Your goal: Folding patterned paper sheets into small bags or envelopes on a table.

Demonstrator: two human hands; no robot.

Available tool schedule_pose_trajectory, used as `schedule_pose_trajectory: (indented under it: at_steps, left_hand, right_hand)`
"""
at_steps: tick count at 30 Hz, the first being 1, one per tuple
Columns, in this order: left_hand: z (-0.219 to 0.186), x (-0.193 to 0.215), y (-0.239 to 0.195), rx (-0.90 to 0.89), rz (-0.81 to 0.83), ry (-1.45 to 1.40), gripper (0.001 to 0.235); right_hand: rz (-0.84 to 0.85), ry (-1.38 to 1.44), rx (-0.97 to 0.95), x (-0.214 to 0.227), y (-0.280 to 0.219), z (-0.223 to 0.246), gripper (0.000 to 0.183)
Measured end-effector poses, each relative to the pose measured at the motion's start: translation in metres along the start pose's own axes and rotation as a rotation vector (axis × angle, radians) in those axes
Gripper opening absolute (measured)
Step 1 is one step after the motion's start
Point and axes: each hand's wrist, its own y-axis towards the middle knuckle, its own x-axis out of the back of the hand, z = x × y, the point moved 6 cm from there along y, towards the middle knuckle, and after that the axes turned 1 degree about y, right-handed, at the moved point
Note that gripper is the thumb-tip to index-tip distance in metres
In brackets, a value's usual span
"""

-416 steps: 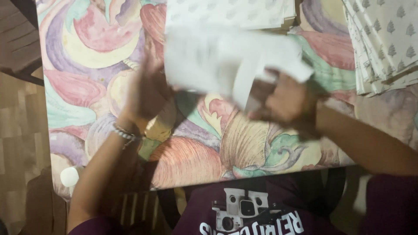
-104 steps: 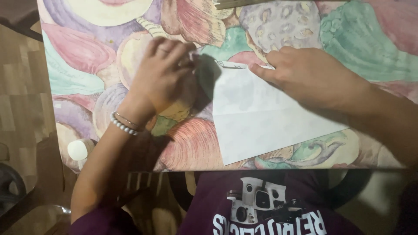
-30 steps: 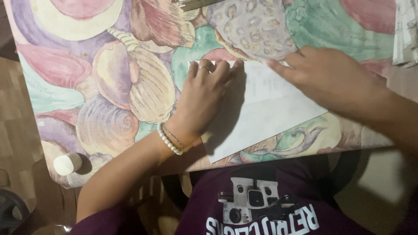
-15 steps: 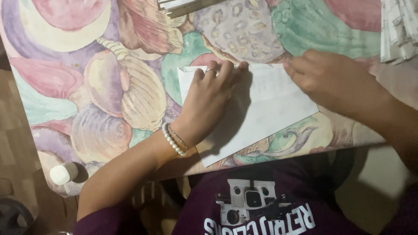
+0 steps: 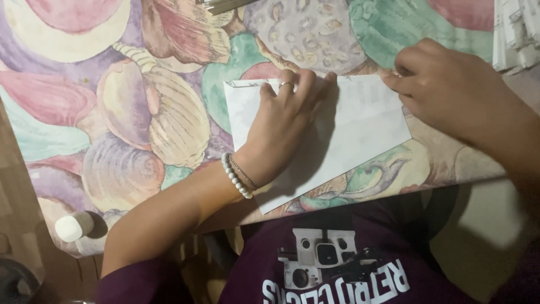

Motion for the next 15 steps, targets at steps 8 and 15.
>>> schedule_pose_trajectory:
  at_steps: [8, 15]
  left_hand:
    - [-0.007, 0.0, 0.007, 0.016, 0.026, -0.028, 0.081]
    - [-0.017, 0.01, 0.016, -0.063, -0.088, -0.084, 0.032]
  right_hand:
    - [-0.101, 0.174, 0.012, -0.01, -0.005, -0.011, 0.014]
    - [-0.156, 0.188, -0.04, -0.004, -0.013, -0.01, 0.022]
